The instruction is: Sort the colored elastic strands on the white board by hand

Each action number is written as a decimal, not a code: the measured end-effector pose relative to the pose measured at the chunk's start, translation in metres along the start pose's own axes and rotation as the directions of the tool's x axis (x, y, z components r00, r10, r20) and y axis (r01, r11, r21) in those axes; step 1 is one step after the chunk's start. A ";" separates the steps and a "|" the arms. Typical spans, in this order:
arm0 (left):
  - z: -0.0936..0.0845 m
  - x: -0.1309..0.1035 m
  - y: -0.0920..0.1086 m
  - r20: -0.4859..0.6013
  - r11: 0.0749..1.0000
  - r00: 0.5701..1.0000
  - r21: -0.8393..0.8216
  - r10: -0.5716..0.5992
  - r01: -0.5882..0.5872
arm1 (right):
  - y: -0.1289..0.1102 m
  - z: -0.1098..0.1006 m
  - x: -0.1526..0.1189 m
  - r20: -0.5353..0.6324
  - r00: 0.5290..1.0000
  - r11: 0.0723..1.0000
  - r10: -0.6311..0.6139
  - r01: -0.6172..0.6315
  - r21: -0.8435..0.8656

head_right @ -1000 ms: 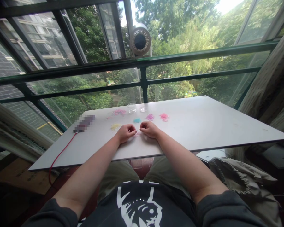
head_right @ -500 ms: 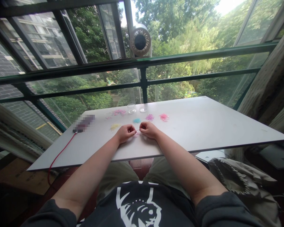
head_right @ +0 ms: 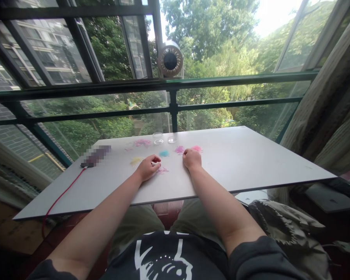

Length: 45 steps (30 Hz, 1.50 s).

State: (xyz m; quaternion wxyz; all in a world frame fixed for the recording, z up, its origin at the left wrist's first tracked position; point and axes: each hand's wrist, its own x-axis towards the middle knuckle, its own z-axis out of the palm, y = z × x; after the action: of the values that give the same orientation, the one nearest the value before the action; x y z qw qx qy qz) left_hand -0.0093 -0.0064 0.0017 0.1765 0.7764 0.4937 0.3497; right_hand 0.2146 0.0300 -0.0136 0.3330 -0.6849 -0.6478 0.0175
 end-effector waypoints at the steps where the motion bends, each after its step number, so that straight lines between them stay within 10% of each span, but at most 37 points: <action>1: 0.000 0.000 0.000 0.002 1.000 1.000 -0.001 -0.003 0.003 | 0.000 0.001 0.001 0.008 1.000 1.000 0.005 -0.005 0.008; 11: 0.000 0.000 -0.001 0.067 1.000 0.997 0.001 -0.027 0.027 | -0.001 0.000 0.000 0.017 0.996 0.996 0.084 -0.084 0.023; 31: 0.000 0.001 0.001 0.017 0.996 0.997 0.052 -0.074 0.073 | -0.001 0.008 0.003 0.123 0.980 0.988 -0.155 0.154 0.021; 45: 0.002 0.002 -0.003 0.063 0.998 0.997 -0.001 -0.055 0.055 | 0.008 0.008 0.002 0.005 0.999 0.931 -0.049 0.044 0.363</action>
State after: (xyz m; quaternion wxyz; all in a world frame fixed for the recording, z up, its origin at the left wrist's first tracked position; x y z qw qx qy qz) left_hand -0.0090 -0.0030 -0.0003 0.2025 0.7729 0.5086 0.3208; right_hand 0.2184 0.0364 -0.0230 0.4493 -0.5961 -0.6519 0.1337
